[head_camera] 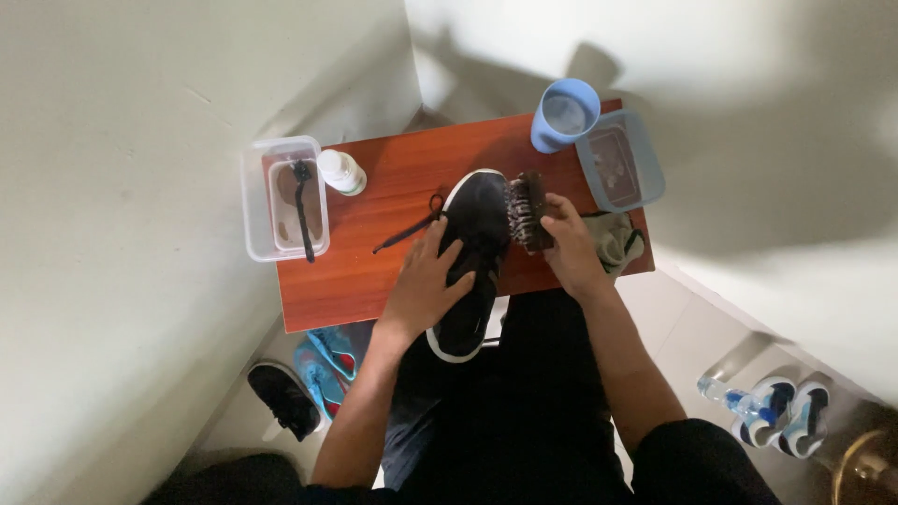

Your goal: The person cleans a black sneaker on a wooden table using a cloth and a wire brush. They wipe the upper and sides, scrub with the brush, and wipe again, handling the shoe and tools throughout.

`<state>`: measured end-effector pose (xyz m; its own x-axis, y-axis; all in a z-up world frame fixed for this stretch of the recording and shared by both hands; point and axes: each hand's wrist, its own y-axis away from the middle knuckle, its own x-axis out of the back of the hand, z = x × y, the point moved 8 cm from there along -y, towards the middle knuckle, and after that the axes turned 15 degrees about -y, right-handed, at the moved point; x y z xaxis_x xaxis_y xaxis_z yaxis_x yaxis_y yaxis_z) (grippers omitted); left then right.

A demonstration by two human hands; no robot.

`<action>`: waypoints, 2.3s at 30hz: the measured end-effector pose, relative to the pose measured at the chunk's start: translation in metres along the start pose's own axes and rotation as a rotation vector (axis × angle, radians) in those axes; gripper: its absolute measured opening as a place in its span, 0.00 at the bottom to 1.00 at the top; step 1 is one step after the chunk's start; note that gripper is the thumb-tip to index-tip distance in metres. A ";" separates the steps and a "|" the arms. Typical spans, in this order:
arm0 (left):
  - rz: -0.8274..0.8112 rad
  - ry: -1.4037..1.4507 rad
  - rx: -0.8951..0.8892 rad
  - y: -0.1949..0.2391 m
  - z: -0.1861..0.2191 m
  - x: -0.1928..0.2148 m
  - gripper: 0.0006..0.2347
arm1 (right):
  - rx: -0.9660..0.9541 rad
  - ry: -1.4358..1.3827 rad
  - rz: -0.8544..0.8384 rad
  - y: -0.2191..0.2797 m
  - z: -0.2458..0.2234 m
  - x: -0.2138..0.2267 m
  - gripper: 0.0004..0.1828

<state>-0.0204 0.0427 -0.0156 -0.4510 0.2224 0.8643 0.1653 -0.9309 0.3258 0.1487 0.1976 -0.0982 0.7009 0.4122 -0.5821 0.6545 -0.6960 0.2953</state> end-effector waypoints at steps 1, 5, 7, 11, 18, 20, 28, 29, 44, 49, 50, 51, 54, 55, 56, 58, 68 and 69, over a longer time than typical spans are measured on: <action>-0.003 0.005 0.004 0.000 0.002 -0.003 0.26 | -0.007 0.002 0.001 0.004 -0.009 -0.016 0.25; 0.041 -0.136 0.023 -0.001 0.004 -0.009 0.25 | 0.093 0.408 0.005 0.007 -0.044 -0.067 0.32; 0.053 -0.159 0.021 0.001 0.005 -0.009 0.25 | 0.120 0.616 0.035 0.002 -0.046 -0.081 0.39; 0.163 -0.270 -0.006 -0.004 0.003 -0.012 0.24 | 0.225 1.165 -0.144 -0.030 -0.022 -0.097 0.34; 0.229 -0.249 -0.056 -0.007 -0.002 -0.017 0.23 | 0.718 1.950 -0.292 -0.051 0.011 -0.098 0.38; 0.230 -0.242 -0.058 -0.011 -0.004 -0.017 0.24 | 0.795 1.961 -0.263 -0.055 0.006 -0.106 0.38; 0.163 -0.255 0.011 -0.010 -0.006 -0.027 0.25 | 0.558 1.737 -0.521 -0.021 -0.022 -0.132 0.39; 0.171 -0.272 0.022 -0.011 -0.006 -0.027 0.25 | 0.301 1.683 -0.552 -0.017 -0.031 -0.135 0.37; 0.140 -0.142 -0.028 -0.008 -0.001 -0.007 0.23 | 0.508 1.816 -0.263 -0.042 -0.023 -0.100 0.32; -0.016 -0.250 0.083 -0.009 0.023 -0.005 0.41 | 0.507 1.564 -0.216 -0.029 -0.033 -0.092 0.30; -0.063 -0.277 0.096 -0.014 0.024 -0.012 0.42 | 0.507 1.549 -0.215 -0.028 -0.033 -0.090 0.30; -0.113 -0.302 0.113 -0.017 0.026 -0.021 0.45 | 0.504 1.533 -0.218 -0.025 -0.032 -0.089 0.31; -0.103 -0.332 0.071 -0.026 0.029 -0.019 0.39 | 0.479 1.455 -0.209 -0.018 -0.039 -0.094 0.29; -0.100 -0.336 0.071 -0.027 0.029 -0.019 0.39 | 0.483 1.453 -0.207 -0.015 -0.042 -0.095 0.29; -0.094 -0.377 -0.001 -0.027 0.034 -0.019 0.39 | 0.469 1.433 -0.204 -0.013 -0.044 -0.094 0.30; -0.089 -0.419 -0.074 -0.028 0.039 -0.017 0.38 | 0.456 1.411 -0.199 -0.011 -0.044 -0.089 0.30; 0.003 -0.735 -0.343 -0.022 0.052 -0.003 0.26 | 0.457 1.196 -0.070 0.023 -0.056 -0.053 0.31; 0.045 -0.752 -0.358 -0.022 0.052 0.001 0.23 | 0.308 1.086 -0.019 0.027 -0.054 -0.046 0.32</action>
<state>0.0216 0.0782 -0.0021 0.2766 0.1986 0.9402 -0.1765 -0.9513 0.2528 0.1492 0.1916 -0.0227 0.6652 0.6125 0.4271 0.6750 -0.7378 0.0068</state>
